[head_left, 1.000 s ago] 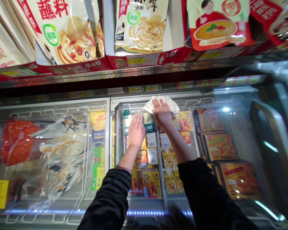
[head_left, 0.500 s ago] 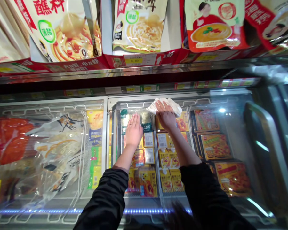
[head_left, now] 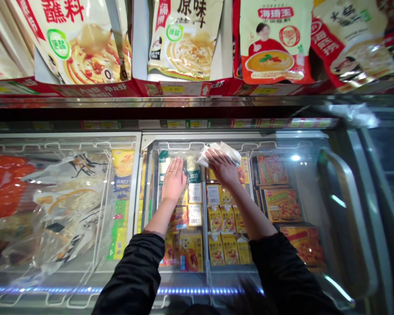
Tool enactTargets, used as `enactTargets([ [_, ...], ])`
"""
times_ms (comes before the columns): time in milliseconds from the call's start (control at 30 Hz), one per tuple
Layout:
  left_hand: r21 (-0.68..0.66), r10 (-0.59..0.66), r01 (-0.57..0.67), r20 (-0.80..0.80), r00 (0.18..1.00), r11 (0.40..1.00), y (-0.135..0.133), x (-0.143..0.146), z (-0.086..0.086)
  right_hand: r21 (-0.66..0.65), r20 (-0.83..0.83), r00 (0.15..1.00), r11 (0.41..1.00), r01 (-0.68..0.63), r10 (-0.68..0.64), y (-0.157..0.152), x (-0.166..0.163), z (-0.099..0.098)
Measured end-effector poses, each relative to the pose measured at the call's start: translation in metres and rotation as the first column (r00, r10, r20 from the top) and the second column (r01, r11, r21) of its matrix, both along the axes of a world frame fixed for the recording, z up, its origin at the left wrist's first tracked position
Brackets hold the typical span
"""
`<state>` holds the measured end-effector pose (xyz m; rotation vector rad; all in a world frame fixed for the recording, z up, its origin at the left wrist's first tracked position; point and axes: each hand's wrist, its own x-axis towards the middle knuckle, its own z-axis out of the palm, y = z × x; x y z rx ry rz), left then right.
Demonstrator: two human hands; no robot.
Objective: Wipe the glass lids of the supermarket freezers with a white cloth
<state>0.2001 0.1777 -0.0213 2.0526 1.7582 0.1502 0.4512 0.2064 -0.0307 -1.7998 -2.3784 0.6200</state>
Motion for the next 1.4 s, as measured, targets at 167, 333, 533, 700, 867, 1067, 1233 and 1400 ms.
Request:
enactTargets([
  [167,0.029,-0.001,0.002,-0.005,1.000,1.000,-0.001,0.002,0.000,0.023,-0.014,0.994,0.994,0.108,-0.108,0.030,0.007,-0.008],
  [333,0.039,0.004,-0.003,-0.024,1.000,0.999,-0.001,0.002,-0.004,0.026,-0.029,0.994,0.994,0.102,-0.101,0.044,-0.016,-0.007],
  [533,0.025,0.012,-0.011,-0.041,0.999,1.000,0.001,0.004,0.001,-0.012,0.012,0.998,0.998,-0.058,0.058,0.013,0.008,0.000],
  [700,-0.005,0.009,-0.009,-0.068,0.998,1.000,0.002,0.008,0.008,-0.043,0.069,0.996,0.998,-0.054,0.057,0.015,0.033,0.004],
  [867,-0.023,0.019,-0.020,-0.059,0.998,1.000,-0.004,0.042,0.013,-0.067,0.146,0.988,0.995,0.067,-0.057,0.042,0.021,-0.005],
  [1067,-0.038,0.020,-0.018,0.047,0.999,0.999,-0.017,0.113,0.008,-0.033,0.102,0.990,0.995,-0.099,0.102,0.025,0.028,-0.004],
  [1233,-0.023,0.097,-0.095,0.113,0.989,0.995,-0.027,0.139,-0.002,-0.051,0.088,0.984,0.987,-0.149,0.153,0.004,0.069,0.004],
  [1400,-0.015,0.112,-0.111,0.119,0.987,0.994,-0.031,0.143,-0.006,-0.001,0.091,0.995,0.999,0.033,-0.032,0.019,0.071,-0.008],
])
